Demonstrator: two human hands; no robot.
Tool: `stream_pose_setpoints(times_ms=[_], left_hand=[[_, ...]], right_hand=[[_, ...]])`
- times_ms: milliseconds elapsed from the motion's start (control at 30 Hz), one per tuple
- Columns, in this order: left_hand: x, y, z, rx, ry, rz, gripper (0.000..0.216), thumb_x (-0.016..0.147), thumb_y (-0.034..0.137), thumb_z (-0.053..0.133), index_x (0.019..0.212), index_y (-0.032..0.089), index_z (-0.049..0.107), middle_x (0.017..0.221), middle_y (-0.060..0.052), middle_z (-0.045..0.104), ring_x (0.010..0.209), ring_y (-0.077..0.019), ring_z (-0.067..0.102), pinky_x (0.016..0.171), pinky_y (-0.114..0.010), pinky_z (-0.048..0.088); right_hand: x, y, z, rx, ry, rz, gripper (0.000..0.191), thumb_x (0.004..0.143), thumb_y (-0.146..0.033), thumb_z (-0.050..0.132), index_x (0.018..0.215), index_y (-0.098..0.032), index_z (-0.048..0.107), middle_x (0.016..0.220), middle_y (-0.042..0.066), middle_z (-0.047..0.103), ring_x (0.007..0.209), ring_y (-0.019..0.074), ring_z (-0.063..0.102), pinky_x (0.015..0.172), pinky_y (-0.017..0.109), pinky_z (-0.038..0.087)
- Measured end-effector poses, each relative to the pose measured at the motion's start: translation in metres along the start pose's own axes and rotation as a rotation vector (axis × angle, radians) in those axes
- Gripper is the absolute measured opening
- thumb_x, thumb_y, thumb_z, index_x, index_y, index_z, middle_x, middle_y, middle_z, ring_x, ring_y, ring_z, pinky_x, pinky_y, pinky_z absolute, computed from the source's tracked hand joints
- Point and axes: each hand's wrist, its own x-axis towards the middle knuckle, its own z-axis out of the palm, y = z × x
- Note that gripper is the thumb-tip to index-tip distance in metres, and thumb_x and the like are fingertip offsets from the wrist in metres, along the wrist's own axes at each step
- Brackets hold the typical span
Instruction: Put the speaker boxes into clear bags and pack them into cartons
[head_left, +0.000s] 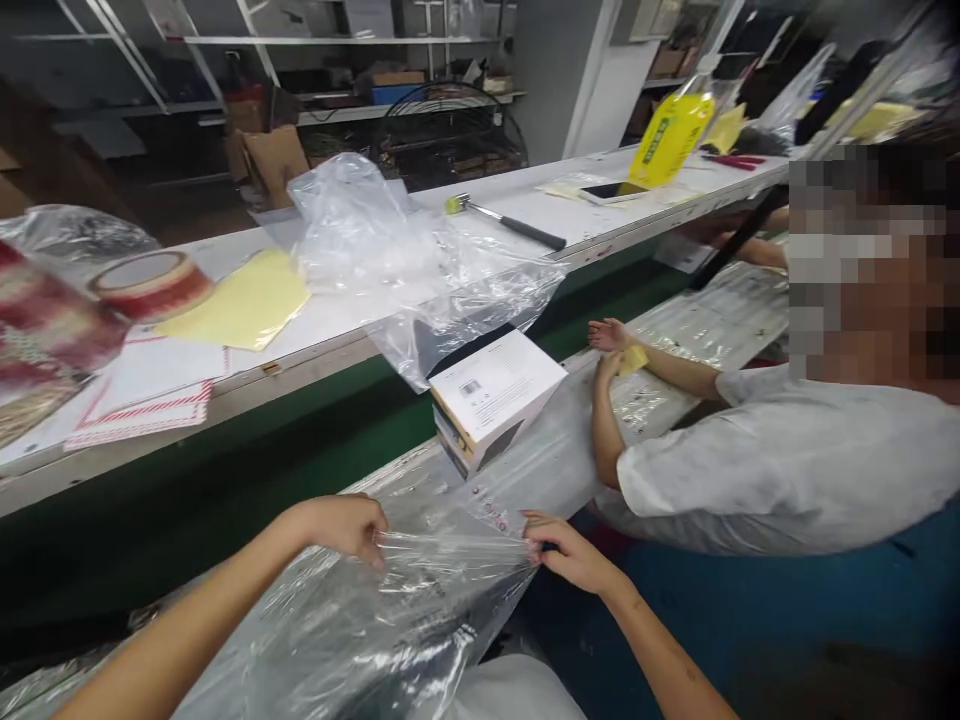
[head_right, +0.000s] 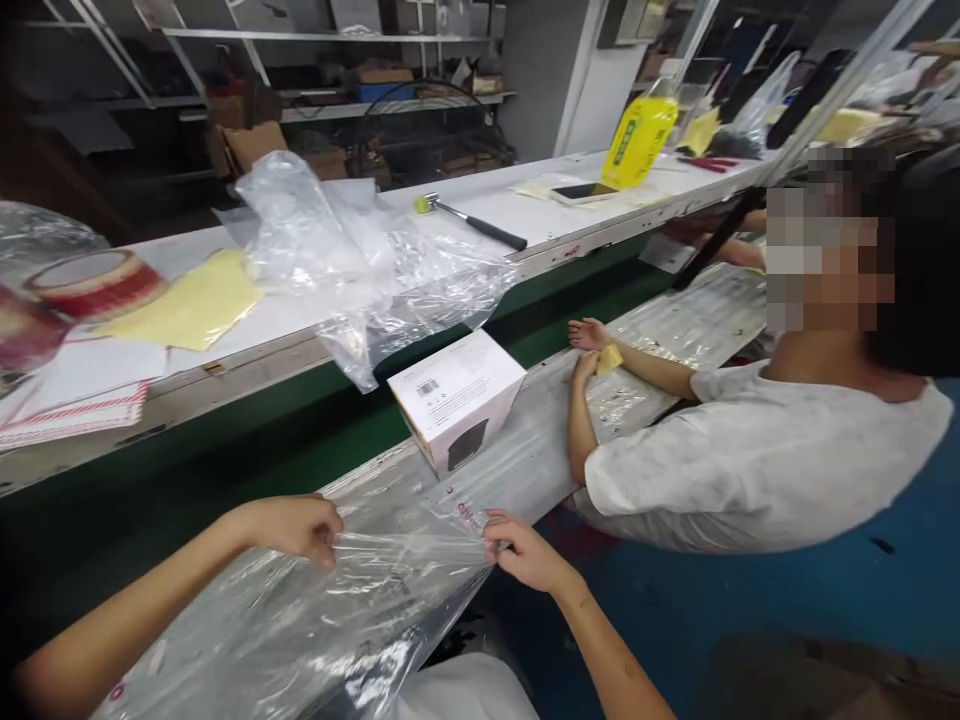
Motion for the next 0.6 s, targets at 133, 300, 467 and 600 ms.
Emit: stream_pose_setpoints(times_ms=[133,300,467,600], left_hand=[[0.053,0.053,-0.007,-0.097,-0.163,0.167,0.010,0.074,0.025,0.066,0.068,0.018,0.068,0.060,0.000,0.065,0.062,-0.0177,0.059,0.059,-0.026,0.039],[0.071,0.085,-0.025,-0.674,-0.150,0.638,0.030,0.087,0.046,0.065,0.089,0.016,0.070,0.068,-0.004,0.072,0.067,-0.0195,0.068,0.077,-0.032,0.052],[0.076,0.072,-0.029,-1.397,0.527,0.767,0.035,0.077,0.038,0.079,0.105,0.022,0.066,0.056,0.003,0.063,0.045,-0.0115,0.056,0.046,-0.020,0.044],[0.086,0.064,-0.034,-1.733,1.019,0.415,0.053,0.062,0.025,0.088,0.111,0.021,0.068,0.061,0.005,0.060,0.046,-0.0078,0.054,0.041,-0.014,0.043]], right_hand=[[-0.013,0.002,-0.077,0.138,0.385,0.024,0.015,0.070,-0.030,0.055,0.058,-0.023,0.062,0.065,0.004,0.058,0.091,0.0285,0.060,0.103,0.048,0.039],[0.056,-0.036,-0.168,0.367,0.630,-0.081,0.026,0.068,-0.044,0.065,0.058,-0.021,0.057,0.058,0.001,0.048,0.061,0.0169,0.048,0.059,0.029,0.040],[0.170,-0.068,-0.202,0.343,0.475,-0.084,0.038,0.071,-0.056,0.071,0.086,-0.022,0.065,0.057,-0.006,0.041,0.049,0.0094,0.031,0.049,0.023,0.029],[0.226,-0.078,-0.198,0.288,0.344,-0.054,0.036,0.069,-0.050,0.078,0.080,-0.017,0.068,0.066,-0.003,0.056,0.061,0.0105,0.044,0.058,0.022,0.036]])
